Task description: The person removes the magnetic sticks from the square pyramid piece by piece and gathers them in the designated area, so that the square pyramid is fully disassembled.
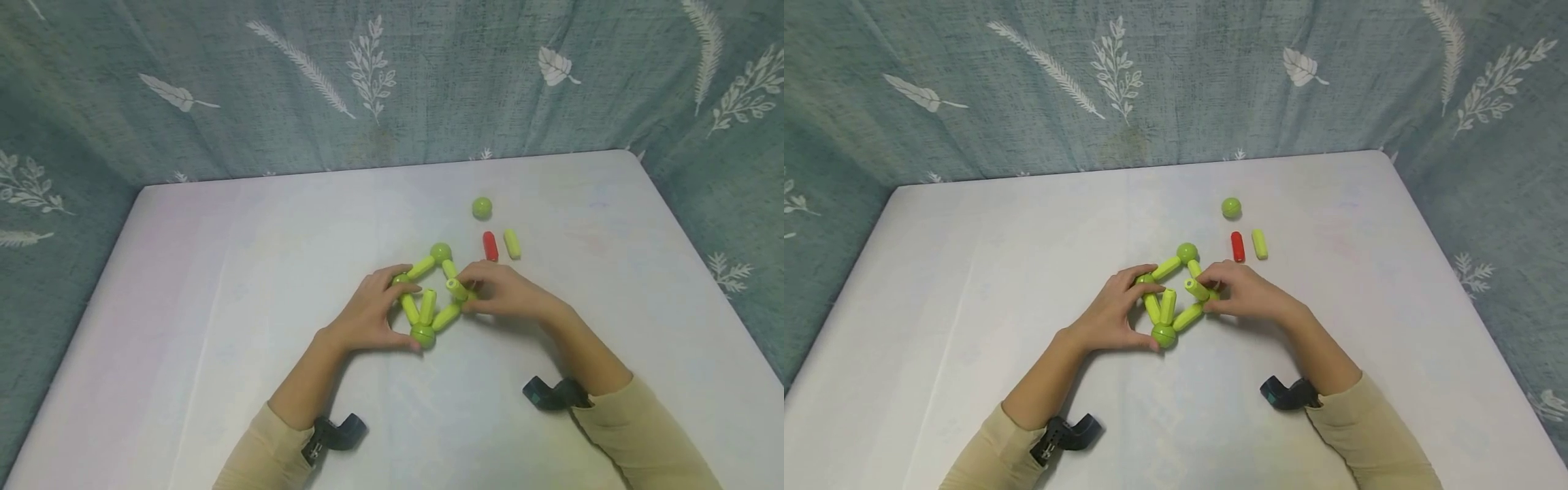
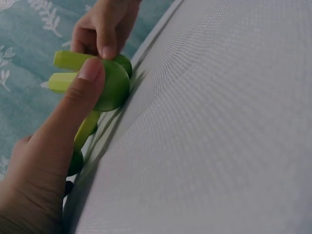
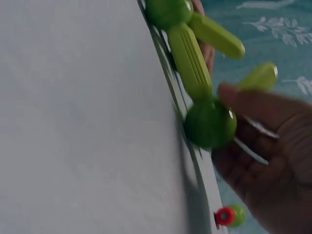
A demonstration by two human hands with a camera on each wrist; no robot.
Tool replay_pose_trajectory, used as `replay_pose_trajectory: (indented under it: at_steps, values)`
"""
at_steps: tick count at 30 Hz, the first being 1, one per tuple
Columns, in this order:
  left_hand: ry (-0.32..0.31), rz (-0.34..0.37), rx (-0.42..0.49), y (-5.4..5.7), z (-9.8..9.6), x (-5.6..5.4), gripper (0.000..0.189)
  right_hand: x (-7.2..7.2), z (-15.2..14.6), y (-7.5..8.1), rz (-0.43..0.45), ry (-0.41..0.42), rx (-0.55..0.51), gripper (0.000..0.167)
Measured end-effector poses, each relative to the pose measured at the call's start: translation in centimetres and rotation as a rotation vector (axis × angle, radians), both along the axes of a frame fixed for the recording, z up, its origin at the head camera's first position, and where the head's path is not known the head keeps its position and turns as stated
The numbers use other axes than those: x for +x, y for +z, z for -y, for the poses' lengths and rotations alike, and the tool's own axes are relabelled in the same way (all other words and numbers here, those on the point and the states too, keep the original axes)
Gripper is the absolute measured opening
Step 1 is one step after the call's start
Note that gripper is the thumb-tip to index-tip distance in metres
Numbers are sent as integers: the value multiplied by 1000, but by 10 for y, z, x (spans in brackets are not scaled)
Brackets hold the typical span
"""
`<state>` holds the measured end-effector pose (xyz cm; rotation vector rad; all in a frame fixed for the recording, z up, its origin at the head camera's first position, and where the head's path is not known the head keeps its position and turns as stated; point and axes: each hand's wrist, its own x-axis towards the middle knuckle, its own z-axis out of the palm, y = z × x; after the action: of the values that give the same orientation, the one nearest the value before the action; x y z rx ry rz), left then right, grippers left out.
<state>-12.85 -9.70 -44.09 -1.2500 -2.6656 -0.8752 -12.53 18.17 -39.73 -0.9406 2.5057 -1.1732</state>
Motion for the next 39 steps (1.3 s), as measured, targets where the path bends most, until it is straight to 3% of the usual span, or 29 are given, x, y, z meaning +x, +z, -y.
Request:
replay_pose_trajectory:
  at_steps: [7, 11, 14, 22, 28, 34, 39]
  values:
    - [30, 9, 31, 0, -1, -1, 94, 2, 2, -14, -122, -95, -83, 29]
    - [40, 29, 38, 1, 0, -2, 81, 2, 6, -15, -164, -144, -154, 34]
    - [48, 82, 60, 2, 2, -3, 70, 3, 9, -13, -191, -178, -195, 33]
    - [57, 151, 121, 3, 4, -6, 40, 1, 12, -13, -234, -257, -228, 32]
    - [71, 180, 156, 1, 4, -4, 37, 0, 13, -20, -226, -280, -358, 30]
    - [64, 170, 148, 0, 4, -3, 37, 0, 14, -18, -114, -407, -570, 27]
    - [56, 146, 145, 0, 3, -3, 38, 2, 10, -9, -111, -498, -513, 34]
